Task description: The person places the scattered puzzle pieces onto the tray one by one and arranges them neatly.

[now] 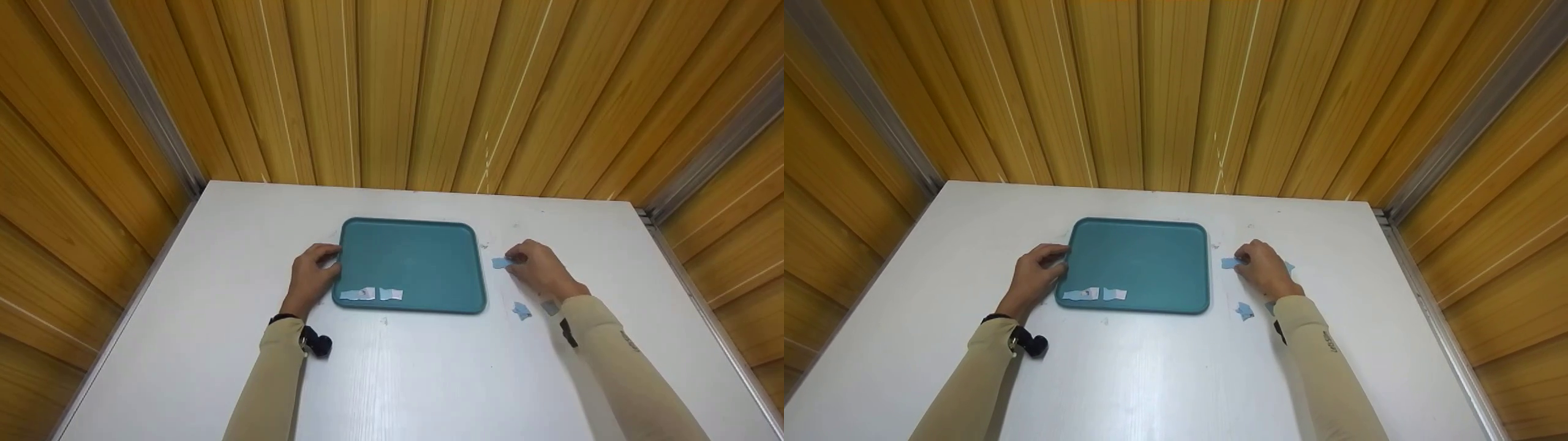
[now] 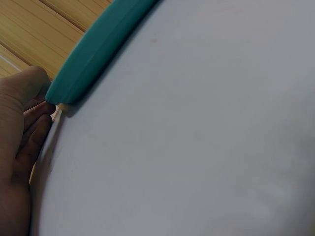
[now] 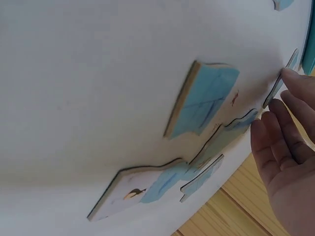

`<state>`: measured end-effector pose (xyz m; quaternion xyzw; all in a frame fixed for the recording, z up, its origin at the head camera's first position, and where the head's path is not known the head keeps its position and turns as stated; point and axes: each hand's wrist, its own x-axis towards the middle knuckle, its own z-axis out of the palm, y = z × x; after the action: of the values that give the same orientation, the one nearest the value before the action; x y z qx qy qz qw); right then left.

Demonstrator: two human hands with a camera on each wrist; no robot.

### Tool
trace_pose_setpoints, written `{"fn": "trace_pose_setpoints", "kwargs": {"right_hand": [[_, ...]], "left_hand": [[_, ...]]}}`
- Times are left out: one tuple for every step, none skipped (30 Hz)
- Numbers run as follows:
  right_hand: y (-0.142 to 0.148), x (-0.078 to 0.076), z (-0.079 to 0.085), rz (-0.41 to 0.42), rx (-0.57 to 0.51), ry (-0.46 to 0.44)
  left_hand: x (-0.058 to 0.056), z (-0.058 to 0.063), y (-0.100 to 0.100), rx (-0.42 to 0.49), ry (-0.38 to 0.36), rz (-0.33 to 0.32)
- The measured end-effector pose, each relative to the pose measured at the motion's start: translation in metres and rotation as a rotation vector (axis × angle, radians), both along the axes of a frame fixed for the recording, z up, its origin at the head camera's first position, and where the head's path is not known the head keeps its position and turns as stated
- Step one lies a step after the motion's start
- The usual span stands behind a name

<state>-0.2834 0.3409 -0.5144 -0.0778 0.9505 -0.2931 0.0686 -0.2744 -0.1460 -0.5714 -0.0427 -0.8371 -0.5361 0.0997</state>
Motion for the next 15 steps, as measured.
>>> {"fn": "trace_pose_setpoints", "kwargs": {"right_hand": [[-0.0004, 0.0001, -0.0001, 0.001, 0.008, 0.003], [-0.0009, 0.0003, -0.0002, 0.001, 0.015, 0.006], [-0.001, 0.0004, -0.0003, -0.002, 0.019, 0.005], [-0.0009, 0.0005, -0.0004, -0.002, 0.022, 0.004], [-0.001, 0.0009, -0.0001, -0.002, 0.023, 0.001], [-0.0012, 0.001, 0.0001, -0.008, 0.023, -0.005], [-0.0014, 0.0011, 0.0003, -0.015, 0.022, -0.01], [-0.0014, 0.001, 0.0002, -0.019, 0.023, -0.015], [-0.0014, 0.0008, 0.0001, -0.022, 0.024, -0.022], [-0.0015, 0.0007, 0.0001, -0.025, 0.025, -0.026], [-0.0019, 0.0005, 0.0001, -0.03, 0.023, -0.032], [-0.0023, 0.0002, -0.0001, -0.035, 0.023, -0.037], [-0.0023, 0.0001, -0.0005, -0.038, 0.022, -0.042], [-0.0023, 0.0001, -0.0008, -0.042, 0.02, -0.047], [-0.0023, 0.0, -0.0011, -0.045, 0.017, -0.051]], "left_hand": [[0.0001, 0.0, 0.0001, 0.002, 0.0, 0.001], [0.0, -0.0002, 0.0001, 0.004, 0.0, 0.001], [-0.0001, -0.0004, 0.0003, 0.007, 0.0, 0.0], [0.0, -0.0003, 0.0004, 0.011, 0.001, 0.0], [0.0, -0.0002, 0.0004, 0.014, 0.003, 0.0], [-0.0001, -0.0004, 0.0004, 0.015, 0.003, 0.001], [-0.0002, -0.0004, 0.0004, 0.017, 0.002, 0.001], [-0.0003, -0.0006, 0.0004, 0.018, 0.002, 0.002], [-0.0004, -0.0006, 0.0004, 0.018, 0.002, 0.002], [-0.0003, -0.0005, 0.0003, 0.018, 0.001, 0.001], [-0.0004, -0.0005, 0.0002, 0.017, 0.001, 0.002], [-0.0005, -0.0007, 0.0001, 0.016, -0.001, 0.002], [-0.0005, -0.0005, 0.0002, 0.015, -0.002, 0.002], [-0.0005, -0.0005, 0.0003, 0.016, -0.002, 0.002], [-0.0004, -0.0005, 0.0004, 0.016, -0.004, 0.002]]}}
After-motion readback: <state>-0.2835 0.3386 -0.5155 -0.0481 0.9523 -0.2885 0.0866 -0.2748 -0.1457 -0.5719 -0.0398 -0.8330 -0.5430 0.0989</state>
